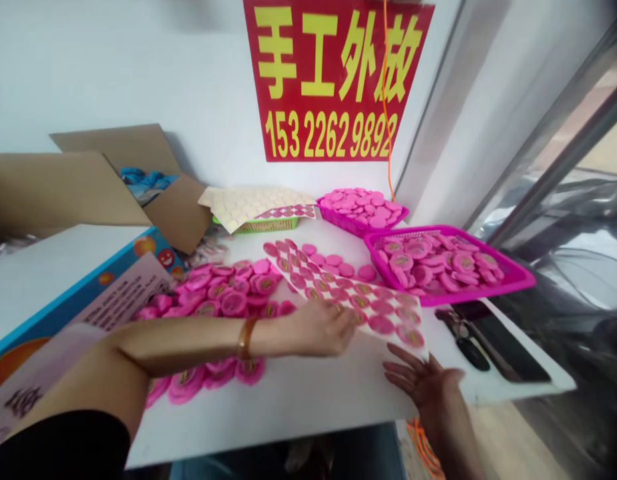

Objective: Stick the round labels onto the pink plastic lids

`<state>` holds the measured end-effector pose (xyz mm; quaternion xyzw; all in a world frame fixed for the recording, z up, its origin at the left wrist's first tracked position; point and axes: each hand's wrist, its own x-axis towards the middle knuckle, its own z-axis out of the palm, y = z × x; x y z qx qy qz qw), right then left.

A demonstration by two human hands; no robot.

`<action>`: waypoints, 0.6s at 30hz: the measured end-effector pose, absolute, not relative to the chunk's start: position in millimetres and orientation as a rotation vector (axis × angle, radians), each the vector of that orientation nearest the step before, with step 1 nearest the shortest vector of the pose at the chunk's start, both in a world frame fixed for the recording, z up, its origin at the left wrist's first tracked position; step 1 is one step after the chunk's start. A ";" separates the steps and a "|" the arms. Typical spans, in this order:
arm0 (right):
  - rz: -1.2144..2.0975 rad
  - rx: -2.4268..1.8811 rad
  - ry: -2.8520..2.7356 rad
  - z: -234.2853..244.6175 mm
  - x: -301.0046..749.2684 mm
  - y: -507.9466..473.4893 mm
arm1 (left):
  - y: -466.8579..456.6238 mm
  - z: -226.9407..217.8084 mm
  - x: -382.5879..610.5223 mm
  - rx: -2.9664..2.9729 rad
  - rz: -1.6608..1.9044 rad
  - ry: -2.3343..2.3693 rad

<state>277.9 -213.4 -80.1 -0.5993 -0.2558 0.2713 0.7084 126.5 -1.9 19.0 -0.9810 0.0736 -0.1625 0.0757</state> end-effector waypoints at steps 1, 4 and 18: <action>0.692 -1.298 -0.516 -76.0 277.2 -217.7 | -29.9 4.7 121.7 -2.939 -0.470 0.339; 0.775 -1.431 -0.442 -73.3 285.5 -241.0 | -84.5 -23.2 116.6 -3.017 -0.342 0.437; 0.790 -1.640 -0.876 -64.1 364.1 -279.7 | -48.1 -31.8 134.6 -3.701 -0.311 -0.735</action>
